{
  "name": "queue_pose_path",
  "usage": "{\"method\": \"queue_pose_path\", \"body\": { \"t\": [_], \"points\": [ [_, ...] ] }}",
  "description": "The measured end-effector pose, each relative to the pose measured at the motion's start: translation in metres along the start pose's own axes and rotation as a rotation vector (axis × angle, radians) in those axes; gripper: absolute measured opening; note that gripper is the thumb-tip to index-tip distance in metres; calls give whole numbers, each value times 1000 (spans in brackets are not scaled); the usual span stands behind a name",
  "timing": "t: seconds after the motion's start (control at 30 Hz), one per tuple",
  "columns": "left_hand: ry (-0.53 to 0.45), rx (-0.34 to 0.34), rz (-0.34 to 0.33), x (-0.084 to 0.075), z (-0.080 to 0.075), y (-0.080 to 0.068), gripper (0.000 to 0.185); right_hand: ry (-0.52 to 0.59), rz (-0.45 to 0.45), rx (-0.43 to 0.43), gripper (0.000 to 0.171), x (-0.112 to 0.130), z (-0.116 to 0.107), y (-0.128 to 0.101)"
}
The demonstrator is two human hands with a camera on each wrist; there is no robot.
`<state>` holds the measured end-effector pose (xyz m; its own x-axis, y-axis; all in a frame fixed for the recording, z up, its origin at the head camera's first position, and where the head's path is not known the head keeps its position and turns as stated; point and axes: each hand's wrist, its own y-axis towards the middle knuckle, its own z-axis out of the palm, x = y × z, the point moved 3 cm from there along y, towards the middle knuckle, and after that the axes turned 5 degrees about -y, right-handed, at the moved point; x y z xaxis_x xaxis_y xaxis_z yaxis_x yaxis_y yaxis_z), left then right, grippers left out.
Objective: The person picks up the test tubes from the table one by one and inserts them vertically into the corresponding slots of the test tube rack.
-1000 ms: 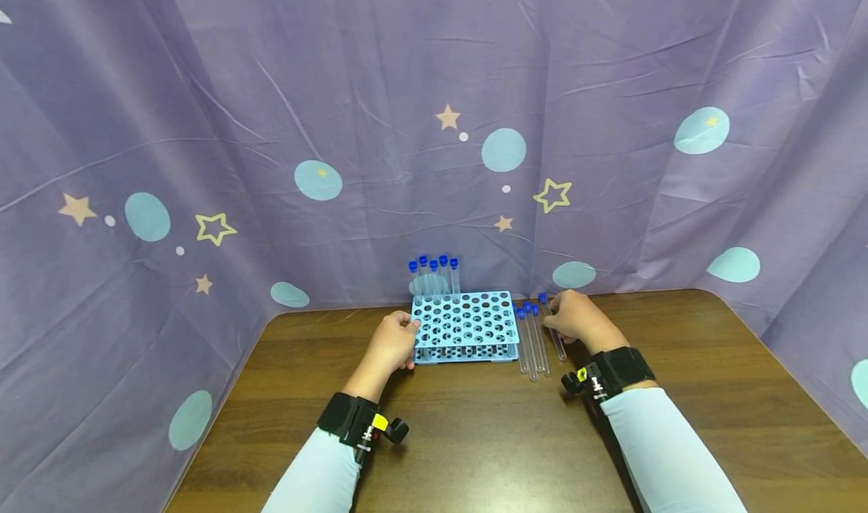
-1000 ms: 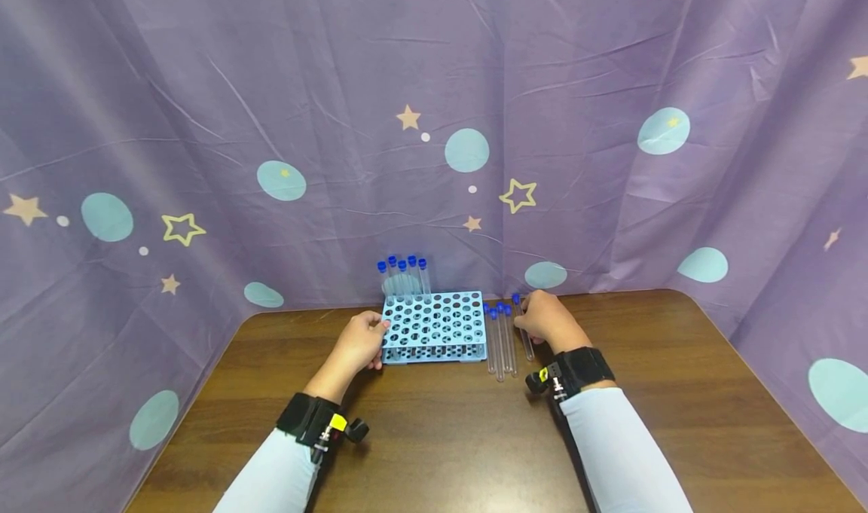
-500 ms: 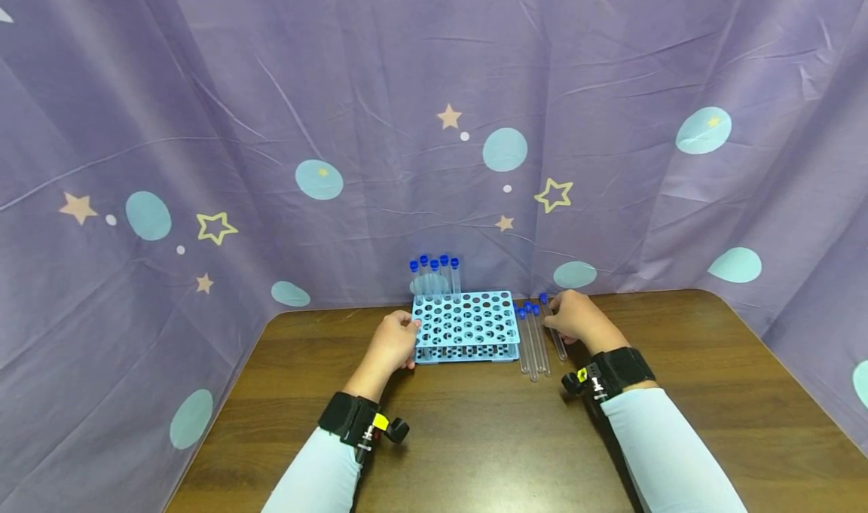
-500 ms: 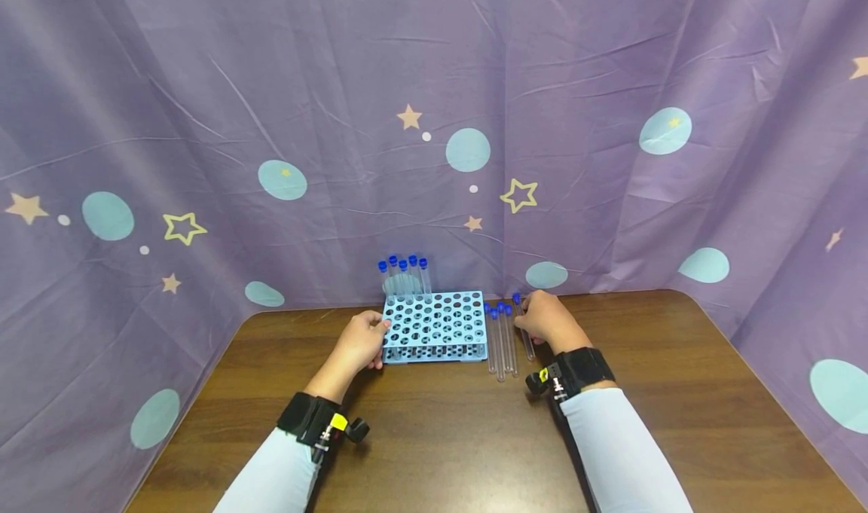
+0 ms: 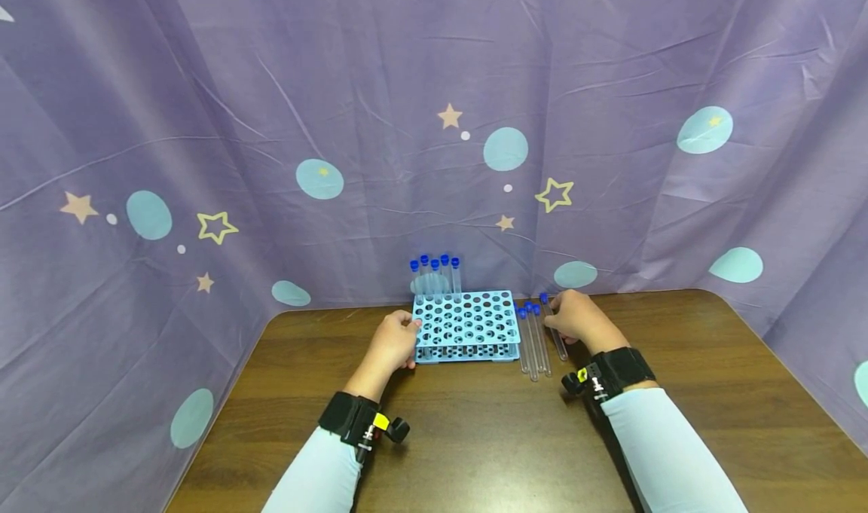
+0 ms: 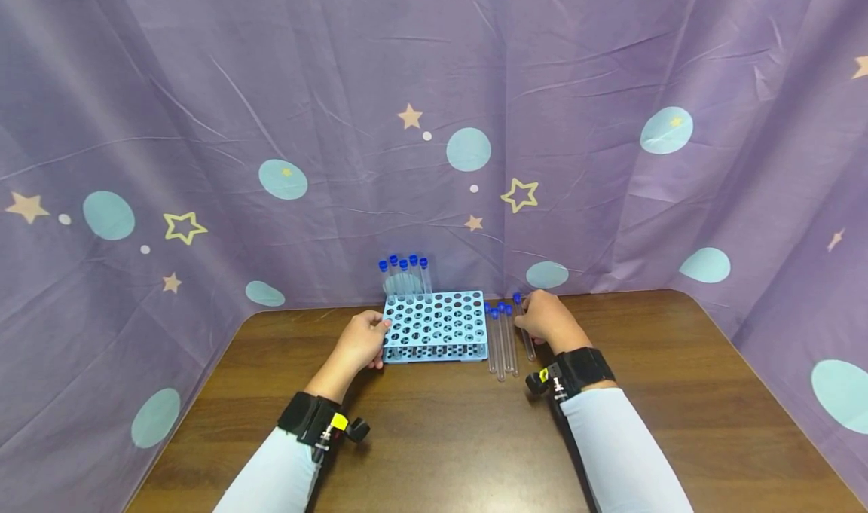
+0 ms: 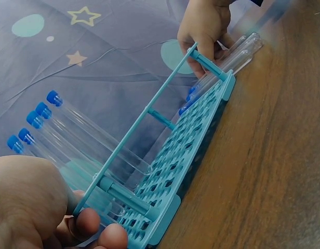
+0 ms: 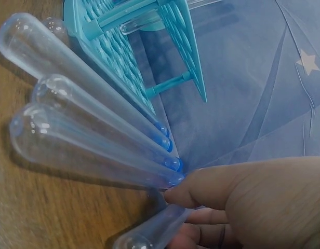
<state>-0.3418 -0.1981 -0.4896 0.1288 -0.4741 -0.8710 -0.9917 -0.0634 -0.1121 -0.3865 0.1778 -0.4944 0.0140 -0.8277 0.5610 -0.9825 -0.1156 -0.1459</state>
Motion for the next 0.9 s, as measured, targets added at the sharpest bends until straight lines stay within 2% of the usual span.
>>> {"method": "queue_pose_path", "body": {
  "t": [0.33,0.9],
  "points": [
    [1,7,-10,1,1,1,37,18,19,-15,55,-2,-6,-1],
    [-1,4,-2,2,0,2,34,37,-7,-69,55,4,-14,-1]
  ]
}}
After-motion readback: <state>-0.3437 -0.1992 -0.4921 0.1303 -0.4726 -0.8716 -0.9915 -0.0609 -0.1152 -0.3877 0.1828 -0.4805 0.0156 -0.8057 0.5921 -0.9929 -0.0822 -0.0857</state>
